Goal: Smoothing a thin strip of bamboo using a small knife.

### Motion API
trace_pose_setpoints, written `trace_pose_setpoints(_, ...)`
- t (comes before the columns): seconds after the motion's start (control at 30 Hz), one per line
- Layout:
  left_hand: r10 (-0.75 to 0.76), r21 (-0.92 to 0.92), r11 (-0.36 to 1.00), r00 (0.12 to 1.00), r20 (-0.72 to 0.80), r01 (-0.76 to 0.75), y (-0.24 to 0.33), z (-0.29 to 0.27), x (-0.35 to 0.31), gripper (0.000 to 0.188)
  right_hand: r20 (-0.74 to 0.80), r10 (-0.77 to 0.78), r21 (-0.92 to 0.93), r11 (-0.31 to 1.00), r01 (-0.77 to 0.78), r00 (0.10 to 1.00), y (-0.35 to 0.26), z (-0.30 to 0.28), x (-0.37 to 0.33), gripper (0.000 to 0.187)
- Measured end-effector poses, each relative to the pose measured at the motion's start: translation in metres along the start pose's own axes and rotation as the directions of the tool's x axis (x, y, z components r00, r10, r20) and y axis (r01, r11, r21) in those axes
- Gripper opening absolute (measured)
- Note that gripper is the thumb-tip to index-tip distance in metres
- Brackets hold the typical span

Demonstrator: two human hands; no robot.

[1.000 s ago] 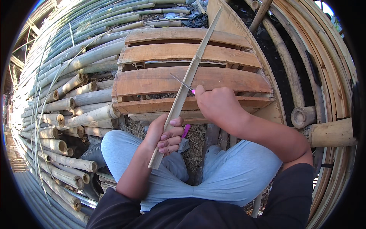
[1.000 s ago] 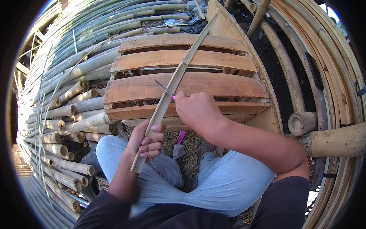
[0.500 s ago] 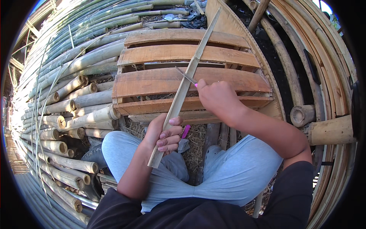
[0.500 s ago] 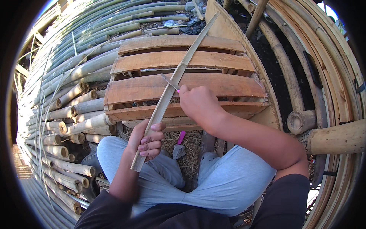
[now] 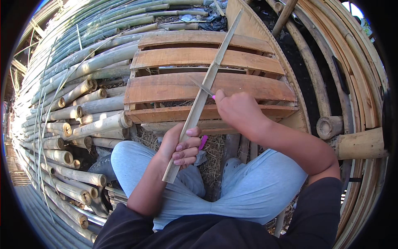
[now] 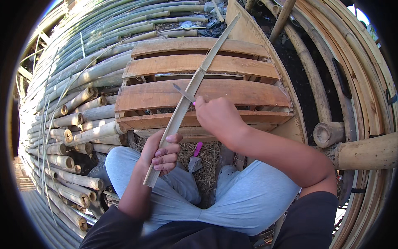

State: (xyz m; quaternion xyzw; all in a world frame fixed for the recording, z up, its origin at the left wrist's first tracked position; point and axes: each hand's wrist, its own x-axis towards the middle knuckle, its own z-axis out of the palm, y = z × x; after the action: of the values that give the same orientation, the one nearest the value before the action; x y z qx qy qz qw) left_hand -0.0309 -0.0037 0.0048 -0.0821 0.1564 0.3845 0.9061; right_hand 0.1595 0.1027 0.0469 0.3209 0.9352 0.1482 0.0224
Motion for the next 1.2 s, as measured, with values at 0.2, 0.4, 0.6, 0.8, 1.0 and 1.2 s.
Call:
trace_pose_setpoints(0.2, 0.02, 0.041, 0.999, 0.999, -0.026, -0.019, 0.003, -0.002, 0.0, 0.035, 0.004, 0.004, -0.02, 1.0, -0.004, 1.0, -0.01, -0.009, -0.003, 0.01)
trace_pose_setpoints(0.4, -0.012, -0.073, 0.997, 0.996, 0.084, 0.019, 0.005, -0.005, 0.0, 0.038, -0.043, 0.082, 0.01, 0.997, -0.082, 0.996, 0.006, 0.002, 0.003, 0.01)
trace_pose_setpoints(0.6, -0.022, -0.092, 0.995, 0.993, 0.113, 0.033, 0.003, -0.006, 0.001, 0.037, 0.022, 0.051, 0.017, 0.999, -0.052, 0.998, 0.021, 0.017, 0.003, 0.011)
trace_pose_setpoints(0.8, 0.015, -0.043, 0.999, 0.997, 0.08, -0.011, 0.002, -0.008, 0.001, 0.038, 0.017, 0.037, -0.026, 0.999, -0.037, 0.999, -0.003, 0.006, -0.003, 0.012)
trace_pose_setpoints(1.0, 0.022, -0.011, 1.0, 0.999, 0.046, -0.021, 0.003, -0.01, 0.002, 0.036, 0.122, -0.016, -0.095, 0.995, 0.027, 0.992, -0.021, 0.001, -0.007, 0.013)
trace_pose_setpoints(1.2, 0.055, 0.033, 0.998, 0.997, -0.061, -0.053, 0.001, 0.001, 0.001, 0.035, 0.058, 0.1, 0.019, 0.995, -0.102, 0.993, -0.004, 0.005, -0.004, 0.011)
